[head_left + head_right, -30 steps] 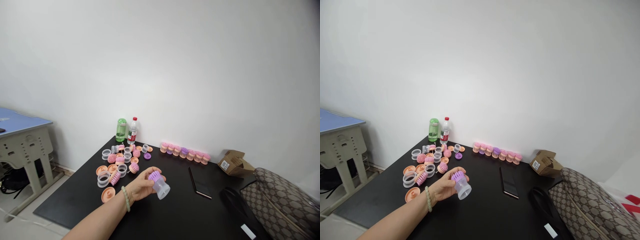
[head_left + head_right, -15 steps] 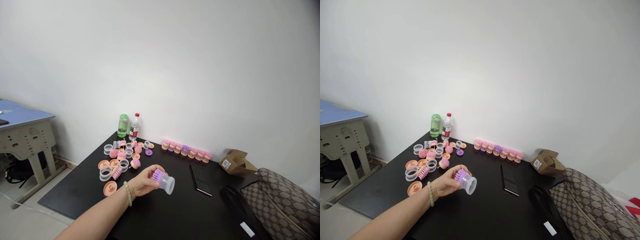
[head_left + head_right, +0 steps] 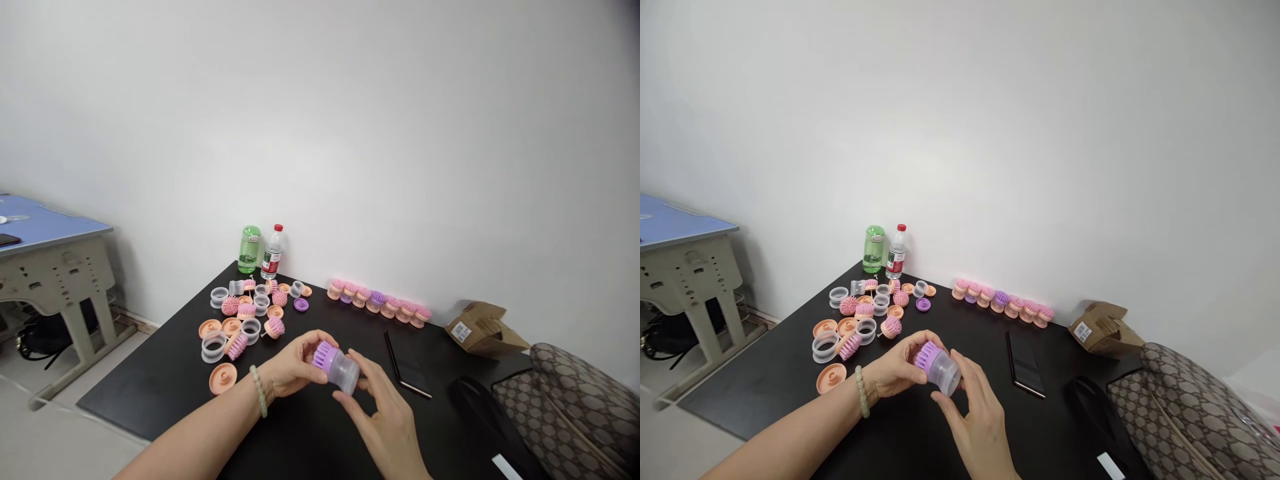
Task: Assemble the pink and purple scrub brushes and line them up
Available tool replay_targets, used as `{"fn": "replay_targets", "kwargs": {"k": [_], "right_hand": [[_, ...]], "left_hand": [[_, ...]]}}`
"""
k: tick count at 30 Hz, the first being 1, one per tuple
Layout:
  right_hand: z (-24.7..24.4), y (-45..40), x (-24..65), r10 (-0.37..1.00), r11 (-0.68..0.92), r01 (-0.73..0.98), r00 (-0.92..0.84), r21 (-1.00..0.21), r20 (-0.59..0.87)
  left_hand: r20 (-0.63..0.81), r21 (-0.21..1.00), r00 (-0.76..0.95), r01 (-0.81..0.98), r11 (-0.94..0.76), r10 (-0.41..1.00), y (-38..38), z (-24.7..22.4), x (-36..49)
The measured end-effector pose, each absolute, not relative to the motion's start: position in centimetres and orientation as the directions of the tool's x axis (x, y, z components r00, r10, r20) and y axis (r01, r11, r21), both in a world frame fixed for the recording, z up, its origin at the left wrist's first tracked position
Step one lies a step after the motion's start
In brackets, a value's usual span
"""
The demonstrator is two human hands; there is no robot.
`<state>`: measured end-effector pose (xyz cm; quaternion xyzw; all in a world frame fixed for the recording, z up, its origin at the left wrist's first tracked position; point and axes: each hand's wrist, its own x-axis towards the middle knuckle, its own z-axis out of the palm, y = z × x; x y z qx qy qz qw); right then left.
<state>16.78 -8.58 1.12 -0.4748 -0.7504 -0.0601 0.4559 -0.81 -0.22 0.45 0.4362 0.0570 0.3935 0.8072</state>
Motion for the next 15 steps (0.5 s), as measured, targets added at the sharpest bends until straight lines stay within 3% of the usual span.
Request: {"fn": "replay_targets", "kwargs": {"k": [4,7,10,15], "right_hand": [[1.0,-8.8,16.7,0.761,0.451,0.712,0.008,-0.538,0.648],[0.6,-8.9,16.5,0.921,0.255,0.579,0.098,-0.774,0.376],[0.6,-8.8,16.9,0.974,0.143,0.469,0.087,-0.871,0.207],[4.2,-10.1,19.8,0.867,0.359,0.330,0.229,-0.873,0.443]], "left_hand": [[0.272,0.785,0.660,-0.573,0.235,0.700,-0.3,0.6,-0.7],[0.319,0.820,0.655,-0.553,0.146,0.684,-0.4,0.7,-0.7],[0.304,0.830,0.665,-0.536,0.153,0.682,-0.5,0.7,-0.7],[0.251,0.795,0.651,-0.560,0.231,0.716,-0.5,0.7,-0.7]]}}
